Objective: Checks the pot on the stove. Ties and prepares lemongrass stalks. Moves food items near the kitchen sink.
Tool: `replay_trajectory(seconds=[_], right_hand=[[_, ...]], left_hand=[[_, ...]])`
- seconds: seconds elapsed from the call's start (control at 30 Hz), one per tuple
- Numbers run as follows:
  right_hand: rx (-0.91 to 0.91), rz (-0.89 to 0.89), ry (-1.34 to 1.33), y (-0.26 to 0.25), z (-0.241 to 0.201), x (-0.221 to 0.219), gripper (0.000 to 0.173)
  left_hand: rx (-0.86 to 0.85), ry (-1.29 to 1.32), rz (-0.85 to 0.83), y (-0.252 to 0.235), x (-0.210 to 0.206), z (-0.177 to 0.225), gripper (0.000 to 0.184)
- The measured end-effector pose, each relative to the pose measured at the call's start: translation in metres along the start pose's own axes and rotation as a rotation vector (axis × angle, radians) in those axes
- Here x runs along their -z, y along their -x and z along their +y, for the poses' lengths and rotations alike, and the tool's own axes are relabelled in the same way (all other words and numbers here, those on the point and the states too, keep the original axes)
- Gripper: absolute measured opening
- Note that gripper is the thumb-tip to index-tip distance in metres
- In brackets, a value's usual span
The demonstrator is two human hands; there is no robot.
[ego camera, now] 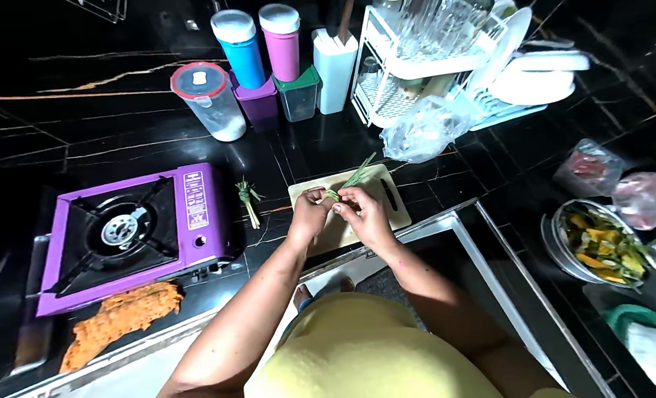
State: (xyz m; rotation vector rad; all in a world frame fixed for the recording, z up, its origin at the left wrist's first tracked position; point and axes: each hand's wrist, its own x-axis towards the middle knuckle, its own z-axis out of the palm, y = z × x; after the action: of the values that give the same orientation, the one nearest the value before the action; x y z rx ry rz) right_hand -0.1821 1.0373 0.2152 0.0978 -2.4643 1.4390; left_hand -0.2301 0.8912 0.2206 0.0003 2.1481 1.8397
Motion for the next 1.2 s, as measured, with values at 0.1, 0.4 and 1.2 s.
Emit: replay_trajectory(seconds=[0.1,0.4,1.2], right_hand=[[0.108,0.045,-0.010,0.001,0.001,-0.003,0.025],[0.348,0.156,-0.049,-0.007,-0.018,0.005,0.017],[0.156,-0.112,-0.250,-0.034,-0.011,0.003,0.017]], left_hand=[[-0.019,0.040,0.018,0.006,0.002,0.008,0.010],[-0.280,0.001,-0.033,0.027,0.017,0.036,0.006],[0.131,0.667,-0.058,0.016,0.024,0.015,0.026]])
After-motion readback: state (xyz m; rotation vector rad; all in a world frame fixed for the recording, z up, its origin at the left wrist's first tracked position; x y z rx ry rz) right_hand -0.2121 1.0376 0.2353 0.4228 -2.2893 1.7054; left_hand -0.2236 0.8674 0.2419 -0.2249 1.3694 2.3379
